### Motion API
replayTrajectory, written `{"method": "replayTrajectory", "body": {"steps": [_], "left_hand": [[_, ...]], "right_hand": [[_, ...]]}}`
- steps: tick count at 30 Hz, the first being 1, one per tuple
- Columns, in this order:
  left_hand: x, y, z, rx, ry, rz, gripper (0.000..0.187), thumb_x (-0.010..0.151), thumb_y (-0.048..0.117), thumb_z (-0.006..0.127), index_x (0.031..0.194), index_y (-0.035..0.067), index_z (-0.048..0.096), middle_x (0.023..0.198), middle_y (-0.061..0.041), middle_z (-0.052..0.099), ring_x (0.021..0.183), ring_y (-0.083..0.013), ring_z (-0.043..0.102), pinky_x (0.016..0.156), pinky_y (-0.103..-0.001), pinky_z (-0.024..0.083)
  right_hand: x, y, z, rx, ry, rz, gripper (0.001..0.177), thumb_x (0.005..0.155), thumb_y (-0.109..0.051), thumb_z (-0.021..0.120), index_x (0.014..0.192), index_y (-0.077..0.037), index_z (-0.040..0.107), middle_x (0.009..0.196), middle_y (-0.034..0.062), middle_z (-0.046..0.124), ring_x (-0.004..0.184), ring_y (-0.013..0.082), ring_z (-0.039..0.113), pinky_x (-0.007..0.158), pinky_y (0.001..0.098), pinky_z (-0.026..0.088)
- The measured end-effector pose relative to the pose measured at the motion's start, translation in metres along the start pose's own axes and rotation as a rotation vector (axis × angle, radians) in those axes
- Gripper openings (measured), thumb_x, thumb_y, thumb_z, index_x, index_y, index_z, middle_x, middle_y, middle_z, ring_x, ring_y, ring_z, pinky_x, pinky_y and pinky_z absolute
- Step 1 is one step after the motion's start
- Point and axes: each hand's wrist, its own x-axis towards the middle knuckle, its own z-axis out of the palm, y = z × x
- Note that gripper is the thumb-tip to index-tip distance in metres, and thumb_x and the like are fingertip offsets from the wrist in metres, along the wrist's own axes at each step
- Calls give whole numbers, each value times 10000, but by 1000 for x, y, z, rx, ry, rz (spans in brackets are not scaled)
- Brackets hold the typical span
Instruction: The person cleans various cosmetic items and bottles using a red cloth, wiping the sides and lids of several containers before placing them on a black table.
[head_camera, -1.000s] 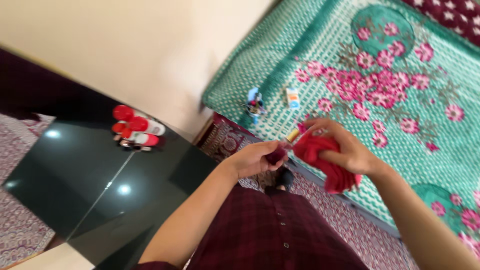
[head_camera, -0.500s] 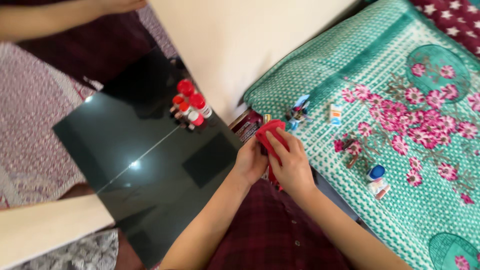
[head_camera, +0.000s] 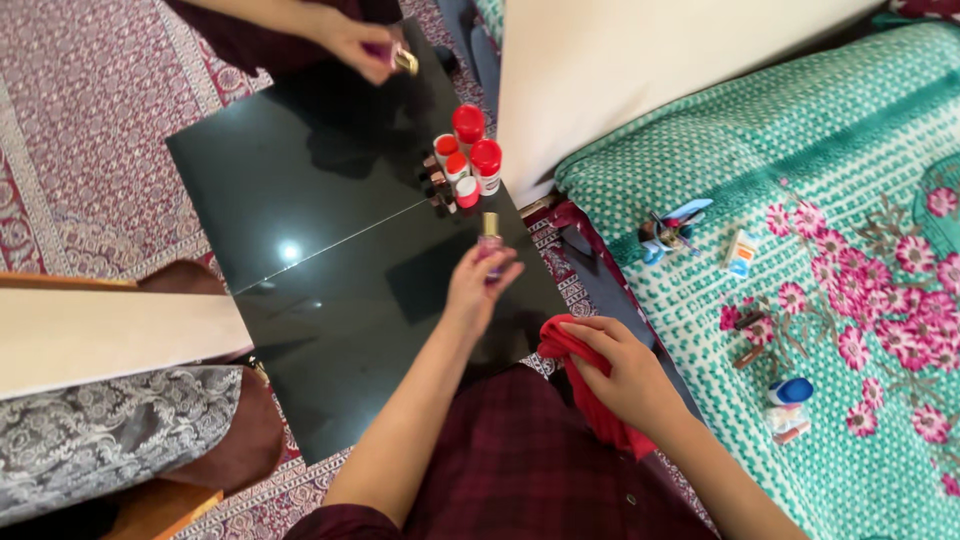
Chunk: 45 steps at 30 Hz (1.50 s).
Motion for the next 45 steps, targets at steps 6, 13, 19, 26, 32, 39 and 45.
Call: {"method": "replayTrajectory", "body": {"steps": [6,13,19,26,32,39,45], "left_hand": [[49,35,-76,889,344,562,359,844,-21,819,1167,28,672,1088,-85,753,963,-148,719,890,-290,569],[82,39,-85,1100,469,676,334,828,-10,811,1117,42,651,1045,-116,664,920,-236,723,813,-329,605],[84,39,-74,1088,460,664,294,865,-27,766,1092,24,588,1044,-118,678,942,-259,735,816,-361,591],[96,37,-86,1140,459,694,300,882,-51,744,1104,11,552,1074,-139,665,963,-263,736,834,-355,599],[76,10,-84,1267,530,899,310,844,-8,763,1104,-5,595,1041,-156,611,907,-300,671,803,-366,579],[0,-83,18,1132,331,417,183,1036,209,642,1009,40,706,878,-114,703,681,-266,667,590,-372,537],[-17,-192,92,1499,-83,502,453,1103,399,497,967,33,727,815,-210,704,760,-403,664,688,-507,509]], "right_hand": [[3,13,7,-48,-10,89,400,857,-147,705,1257,-135,695,1272,79,667,1140,300,670,956,375,537],[-11,33,8,-75,-67,200,416,846,-150,698,1262,-157,696,1251,65,684,1129,294,679,954,373,534],[-16,44,4,-67,-28,246,440,835,-150,695,1275,-149,688,1259,75,683,1127,287,686,959,370,533],[-21,49,-1,-75,6,274,435,835,-162,694,1270,-142,690,1252,90,687,1124,295,684,963,375,532],[-42,81,0,-38,-2,335,429,864,-175,673,1293,-157,669,1240,99,677,1135,307,665,972,383,516],[-117,219,9,-36,44,528,370,899,-196,643,1262,-124,657,1239,148,684,1176,352,631,1008,427,486],[-193,328,-10,-61,13,903,404,909,-369,621,1193,-90,689,1181,209,713,1134,398,653,982,475,506]]}}
